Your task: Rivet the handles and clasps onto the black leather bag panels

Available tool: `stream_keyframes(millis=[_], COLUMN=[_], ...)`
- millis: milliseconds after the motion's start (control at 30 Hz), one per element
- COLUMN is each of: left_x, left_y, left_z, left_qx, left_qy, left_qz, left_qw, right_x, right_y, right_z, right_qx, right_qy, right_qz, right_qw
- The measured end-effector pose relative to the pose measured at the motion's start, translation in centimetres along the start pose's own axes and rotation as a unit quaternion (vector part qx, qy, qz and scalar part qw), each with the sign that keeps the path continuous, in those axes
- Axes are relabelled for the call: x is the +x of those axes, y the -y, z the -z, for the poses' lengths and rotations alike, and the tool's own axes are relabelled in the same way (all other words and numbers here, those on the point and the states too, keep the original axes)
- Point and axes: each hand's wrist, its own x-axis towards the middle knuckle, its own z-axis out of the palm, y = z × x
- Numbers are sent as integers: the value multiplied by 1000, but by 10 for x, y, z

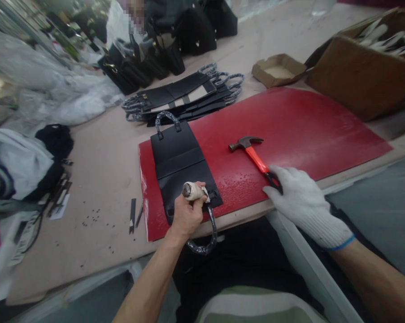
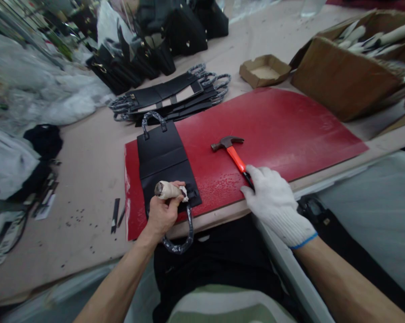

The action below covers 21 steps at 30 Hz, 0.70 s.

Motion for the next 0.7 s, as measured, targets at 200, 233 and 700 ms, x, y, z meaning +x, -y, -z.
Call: stream_keyframes(millis=[200,233,700], left_x=[5,5,12], left_y=[1,1,-13], left_z=[2,2,-1], left_qx=[4,2,60], left_qy=[31,36,64], left_qz=[-7,-7,-33], left_qw=[999,999,996], right_x=[6,9,29], right_y=[16,18,51], right_z=[4,6,28], right_qx=[-17,-9,609], right_qy=[73,84,226], right_qz=[-56,-65,-289], right_qw=[996,994,703])
